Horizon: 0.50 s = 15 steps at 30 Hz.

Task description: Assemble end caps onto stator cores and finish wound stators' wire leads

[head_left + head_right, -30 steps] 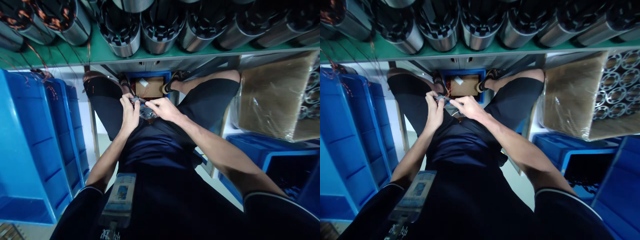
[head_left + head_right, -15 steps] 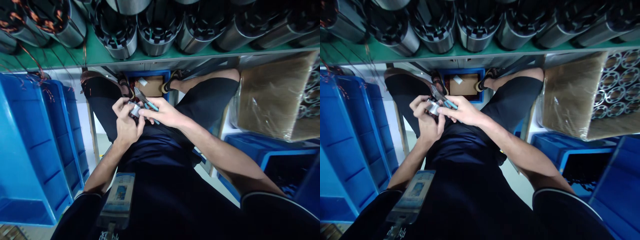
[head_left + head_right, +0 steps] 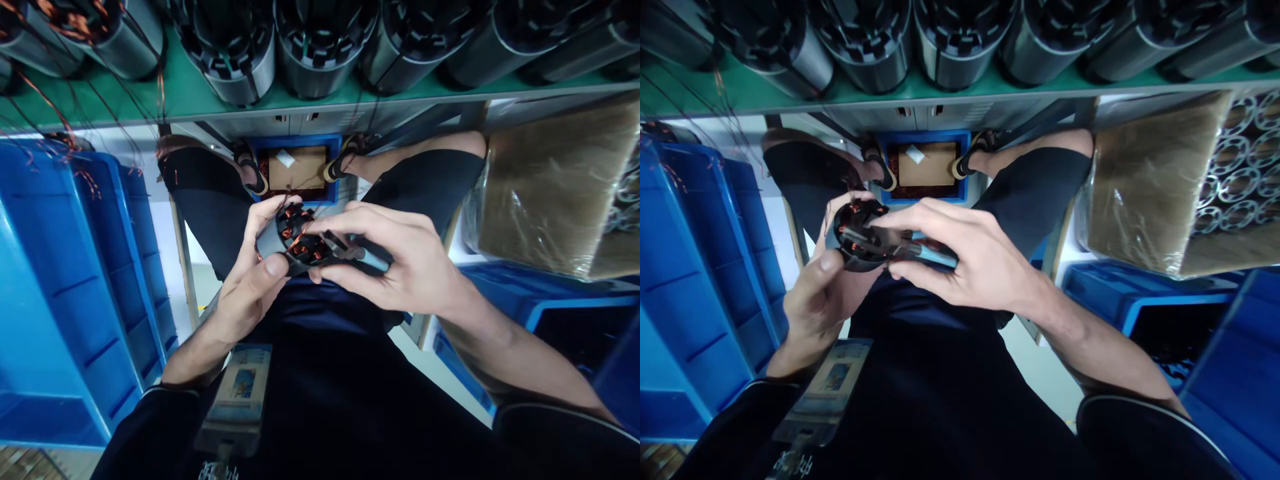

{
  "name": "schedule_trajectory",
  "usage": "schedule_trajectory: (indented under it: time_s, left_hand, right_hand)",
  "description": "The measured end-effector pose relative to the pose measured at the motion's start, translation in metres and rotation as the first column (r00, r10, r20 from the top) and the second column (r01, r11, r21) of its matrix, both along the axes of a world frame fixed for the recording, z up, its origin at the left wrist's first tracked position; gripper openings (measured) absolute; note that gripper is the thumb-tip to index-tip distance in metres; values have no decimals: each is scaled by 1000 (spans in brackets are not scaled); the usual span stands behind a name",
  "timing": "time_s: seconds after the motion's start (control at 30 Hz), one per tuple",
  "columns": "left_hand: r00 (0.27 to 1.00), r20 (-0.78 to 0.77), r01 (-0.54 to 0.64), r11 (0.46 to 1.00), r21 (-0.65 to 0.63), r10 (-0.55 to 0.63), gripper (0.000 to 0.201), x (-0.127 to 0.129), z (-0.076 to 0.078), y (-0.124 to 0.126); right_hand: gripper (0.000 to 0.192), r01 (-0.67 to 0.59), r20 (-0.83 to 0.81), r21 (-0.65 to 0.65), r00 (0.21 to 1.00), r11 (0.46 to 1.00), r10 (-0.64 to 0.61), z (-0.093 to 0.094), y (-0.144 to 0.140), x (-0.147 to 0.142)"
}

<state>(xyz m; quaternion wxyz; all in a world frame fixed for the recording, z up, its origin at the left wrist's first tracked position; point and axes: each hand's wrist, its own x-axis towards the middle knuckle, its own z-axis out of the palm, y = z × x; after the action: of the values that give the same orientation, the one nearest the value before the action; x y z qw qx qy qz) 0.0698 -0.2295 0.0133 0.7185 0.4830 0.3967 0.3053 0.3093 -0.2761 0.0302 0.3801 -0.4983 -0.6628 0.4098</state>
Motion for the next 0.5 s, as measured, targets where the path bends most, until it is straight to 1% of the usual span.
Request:
schedule_trajectory:
  time_s: [0.1,0.13,0.2,0.3,0.37,0.43,0.5]
  left_hand:
    - [993,116,11,999,-49,-5,60,2,-4,0]
    - [992,125,17,999,-46,-12,58,1,-6,-1]
    - [993,111,32,999,-12,-31,56,0,-9,-2]
    - [997,65,46,998,48,-49,59,-3,-12,-4]
    - [998,41,41,996,80,-44,61,-4,-13,-3]
    - [999,13,28,994,109,-30,60,-4,-10,-3]
    - [1000,-12,18,990,143,-17,58,-2,-7,-4]
  right_hand:
    - [48,28,145,-40,989,999,-22,11,-13,2]
    - [53,28,172,-40,985,999,-21,11,-17,3]
    - [59,32,212,-25,977,999,-26,11,-22,4]
    - [66,41,231,-3,972,999,-39,9,-25,3]
    - [68,41,219,-10,975,999,-37,9,-26,2]
    - [66,41,225,-3,974,999,-39,10,-26,1]
    - [60,61,282,21,957,998,-65,10,-26,0]
